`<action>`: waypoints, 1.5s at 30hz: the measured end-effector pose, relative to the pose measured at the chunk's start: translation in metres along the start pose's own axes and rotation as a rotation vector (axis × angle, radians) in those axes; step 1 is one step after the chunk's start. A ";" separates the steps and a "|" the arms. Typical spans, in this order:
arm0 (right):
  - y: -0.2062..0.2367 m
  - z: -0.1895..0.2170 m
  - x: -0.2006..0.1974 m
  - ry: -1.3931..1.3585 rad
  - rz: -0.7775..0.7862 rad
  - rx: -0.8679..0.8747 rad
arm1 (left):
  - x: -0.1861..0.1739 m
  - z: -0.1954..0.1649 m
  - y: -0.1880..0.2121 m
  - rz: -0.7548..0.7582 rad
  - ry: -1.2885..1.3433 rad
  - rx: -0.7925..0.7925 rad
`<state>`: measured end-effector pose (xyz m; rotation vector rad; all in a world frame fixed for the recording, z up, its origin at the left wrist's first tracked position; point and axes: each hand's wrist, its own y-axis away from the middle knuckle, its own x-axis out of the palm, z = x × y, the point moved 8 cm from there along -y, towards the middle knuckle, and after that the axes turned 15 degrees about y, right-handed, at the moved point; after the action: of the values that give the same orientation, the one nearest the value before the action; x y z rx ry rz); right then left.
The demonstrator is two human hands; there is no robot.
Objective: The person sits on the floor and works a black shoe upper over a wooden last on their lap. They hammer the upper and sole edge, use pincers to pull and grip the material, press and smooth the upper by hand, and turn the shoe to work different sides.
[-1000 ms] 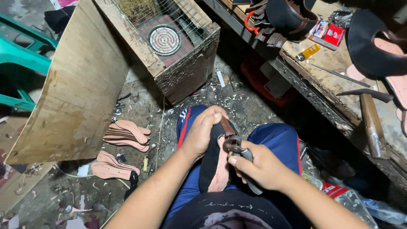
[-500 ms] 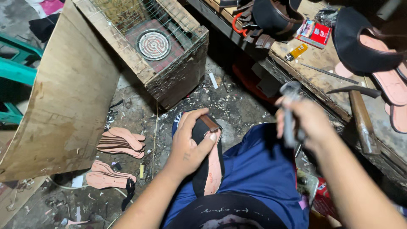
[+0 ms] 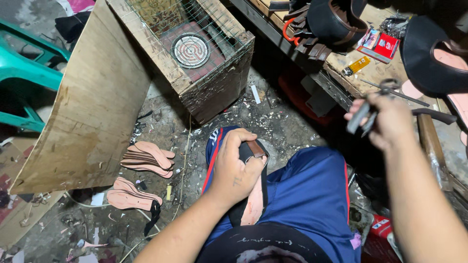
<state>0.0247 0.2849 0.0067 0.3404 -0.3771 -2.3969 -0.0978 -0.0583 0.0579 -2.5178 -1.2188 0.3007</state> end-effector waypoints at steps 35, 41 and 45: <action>0.081 -0.099 0.040 1.320 -0.121 -0.357 | -0.132 0.080 0.006 -0.366 0.190 -0.317; 0.091 -0.131 0.033 1.241 -0.439 -0.463 | -0.235 0.112 -0.024 -0.583 -0.292 -0.224; 0.072 -0.125 0.046 1.183 -0.524 -0.467 | -0.262 0.174 -0.030 -0.731 -0.306 -0.670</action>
<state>0.0749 0.1797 -0.0902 1.6278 0.8730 -2.1675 -0.3370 -0.2130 -0.0797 -2.3070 -2.5981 0.0944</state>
